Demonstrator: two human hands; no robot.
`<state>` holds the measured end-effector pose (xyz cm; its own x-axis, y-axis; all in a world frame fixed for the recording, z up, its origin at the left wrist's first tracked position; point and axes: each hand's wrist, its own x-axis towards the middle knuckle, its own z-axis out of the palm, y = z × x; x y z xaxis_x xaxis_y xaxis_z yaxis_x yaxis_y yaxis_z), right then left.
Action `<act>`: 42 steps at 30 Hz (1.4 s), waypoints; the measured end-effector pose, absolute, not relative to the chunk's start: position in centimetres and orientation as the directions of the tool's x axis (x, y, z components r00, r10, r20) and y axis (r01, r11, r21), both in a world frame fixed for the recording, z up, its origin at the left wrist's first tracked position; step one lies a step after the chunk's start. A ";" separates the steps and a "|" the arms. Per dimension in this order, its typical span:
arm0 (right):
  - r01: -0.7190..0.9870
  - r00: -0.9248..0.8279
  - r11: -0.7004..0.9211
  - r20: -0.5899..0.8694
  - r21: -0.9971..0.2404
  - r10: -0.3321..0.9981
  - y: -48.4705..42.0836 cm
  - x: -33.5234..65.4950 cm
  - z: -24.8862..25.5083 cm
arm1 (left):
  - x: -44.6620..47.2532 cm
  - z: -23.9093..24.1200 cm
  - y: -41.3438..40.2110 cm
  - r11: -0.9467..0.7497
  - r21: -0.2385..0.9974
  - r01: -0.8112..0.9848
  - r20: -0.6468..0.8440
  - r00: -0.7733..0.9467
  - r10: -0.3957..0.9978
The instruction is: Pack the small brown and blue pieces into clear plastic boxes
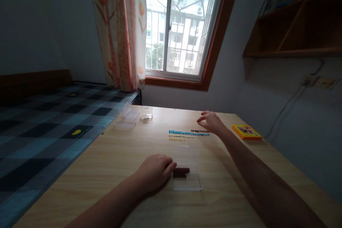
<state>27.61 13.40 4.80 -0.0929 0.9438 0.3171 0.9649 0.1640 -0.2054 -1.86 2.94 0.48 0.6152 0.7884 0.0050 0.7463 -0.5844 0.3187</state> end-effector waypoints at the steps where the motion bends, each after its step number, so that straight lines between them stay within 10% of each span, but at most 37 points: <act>1: 0.970 -0.095 0.150 0.274 -0.189 0.957 14.1 27.2 4.0 | -1.8 0.5 2.9 -0.582 0.320 0.747 0.008 0.613 0.790; 25: 0.995 -0.093 0.093 0.027 0.031 0.995 16.6 23.8 0.6 | -1.8 0.1 2.9 -0.598 0.318 0.735 0.039 0.620 0.783; 42: 0.844 -0.265 0.400 0.370 -0.358 0.891 0.8 25.8 7.3 | -1.8 0.0 3.0 -0.620 0.307 0.722 0.048 0.639 0.768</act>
<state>25.82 0.77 7.32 -0.2651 0.8906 0.3697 0.8438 0.3998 -0.3580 -1.75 3.04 -0.02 0.6390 0.7677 0.0479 0.7221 -0.6201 0.3066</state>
